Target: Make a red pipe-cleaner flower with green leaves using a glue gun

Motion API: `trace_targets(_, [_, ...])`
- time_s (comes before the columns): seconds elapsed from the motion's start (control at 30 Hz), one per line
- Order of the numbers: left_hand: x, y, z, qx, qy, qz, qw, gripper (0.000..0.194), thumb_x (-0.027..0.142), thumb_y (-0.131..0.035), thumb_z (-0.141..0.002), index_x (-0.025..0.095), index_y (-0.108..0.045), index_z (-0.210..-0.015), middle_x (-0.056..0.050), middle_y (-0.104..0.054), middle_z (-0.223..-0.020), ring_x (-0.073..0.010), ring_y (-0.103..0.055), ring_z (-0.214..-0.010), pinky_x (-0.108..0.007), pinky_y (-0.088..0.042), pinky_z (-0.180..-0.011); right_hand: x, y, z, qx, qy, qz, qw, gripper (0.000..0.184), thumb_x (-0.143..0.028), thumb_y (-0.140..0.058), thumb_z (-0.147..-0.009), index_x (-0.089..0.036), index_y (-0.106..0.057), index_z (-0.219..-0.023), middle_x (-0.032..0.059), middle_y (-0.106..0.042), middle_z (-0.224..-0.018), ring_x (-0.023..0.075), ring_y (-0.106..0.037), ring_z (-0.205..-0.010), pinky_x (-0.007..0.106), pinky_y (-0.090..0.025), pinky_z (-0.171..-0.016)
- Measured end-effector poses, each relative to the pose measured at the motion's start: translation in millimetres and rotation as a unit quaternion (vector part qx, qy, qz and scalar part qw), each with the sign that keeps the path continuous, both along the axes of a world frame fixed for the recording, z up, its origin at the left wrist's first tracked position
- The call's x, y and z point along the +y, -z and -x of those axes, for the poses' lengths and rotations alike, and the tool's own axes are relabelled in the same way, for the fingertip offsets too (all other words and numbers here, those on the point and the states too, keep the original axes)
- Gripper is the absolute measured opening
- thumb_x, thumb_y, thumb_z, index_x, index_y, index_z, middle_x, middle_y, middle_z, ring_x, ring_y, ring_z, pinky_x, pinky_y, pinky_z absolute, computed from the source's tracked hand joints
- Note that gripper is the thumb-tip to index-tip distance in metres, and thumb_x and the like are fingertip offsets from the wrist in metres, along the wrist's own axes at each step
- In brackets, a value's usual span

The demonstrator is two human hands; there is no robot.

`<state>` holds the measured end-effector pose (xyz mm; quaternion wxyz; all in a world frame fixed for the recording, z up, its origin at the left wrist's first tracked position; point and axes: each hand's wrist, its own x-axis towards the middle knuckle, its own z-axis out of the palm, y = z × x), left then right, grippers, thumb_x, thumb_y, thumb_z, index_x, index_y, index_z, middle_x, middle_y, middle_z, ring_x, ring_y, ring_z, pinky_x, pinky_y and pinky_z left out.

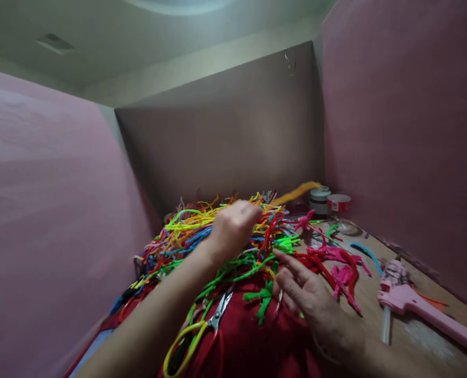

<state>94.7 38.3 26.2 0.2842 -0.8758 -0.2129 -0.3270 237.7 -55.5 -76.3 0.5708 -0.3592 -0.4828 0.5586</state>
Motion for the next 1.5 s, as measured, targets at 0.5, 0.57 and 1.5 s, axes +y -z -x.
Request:
trace_targets(0.5, [48, 8.4, -4, -0.028, -0.285, 0.354, 0.89, 0.018, 0.026, -0.052, -0.084, 0.014, -0.064, -0.09, -0.01, -0.065, -0.094, -0.0212, -0.06, -0.092, -0.033, -0.046, -0.079, 25, -5.3, -19, 0.243, 0.062, 0.076, 0.965, 0.026, -0.038, -0.069, -0.064, -0.015, -0.06, -0.069, -0.0003, -0.062, -0.057, 0.0071, -0.046, -0.035, 0.017, -0.03, -0.03])
trace_targets(0.57, [62, 16.1, 0, -0.038, -0.311, 0.367, 0.876, 0.026, 0.031, -0.053, -0.085, 0.015, -0.057, -0.105, -0.008, -0.06, -0.106, -0.0187, -0.058, -0.093, -0.038, -0.049, -0.079, 25, -3.0, -18, 0.233, 0.041, 0.088, 0.968, 0.026, -0.038, -0.066, -0.067, -0.014, -0.06, -0.072, 0.0005, -0.062, -0.055, 0.006, -0.043, -0.031, 0.016, -0.027, -0.028])
trace_targets(1.5, [-50, -46.4, -49, -0.213, -0.021, 0.626, 0.75, 0.016, 0.031, -0.06, -0.074, 0.016, -0.062, -0.07, 0.006, -0.048, -0.041, -0.0035, -0.033, -0.032, -0.017, -0.022, -0.034, 19, -2.8, -16, 0.253, 0.009, 0.068, 0.965, 0.018, -0.029, -0.069, -0.065, -0.012, -0.07, -0.071, 0.0005, -0.061, -0.06, 0.0072, -0.049, -0.043, 0.018, -0.031, -0.036])
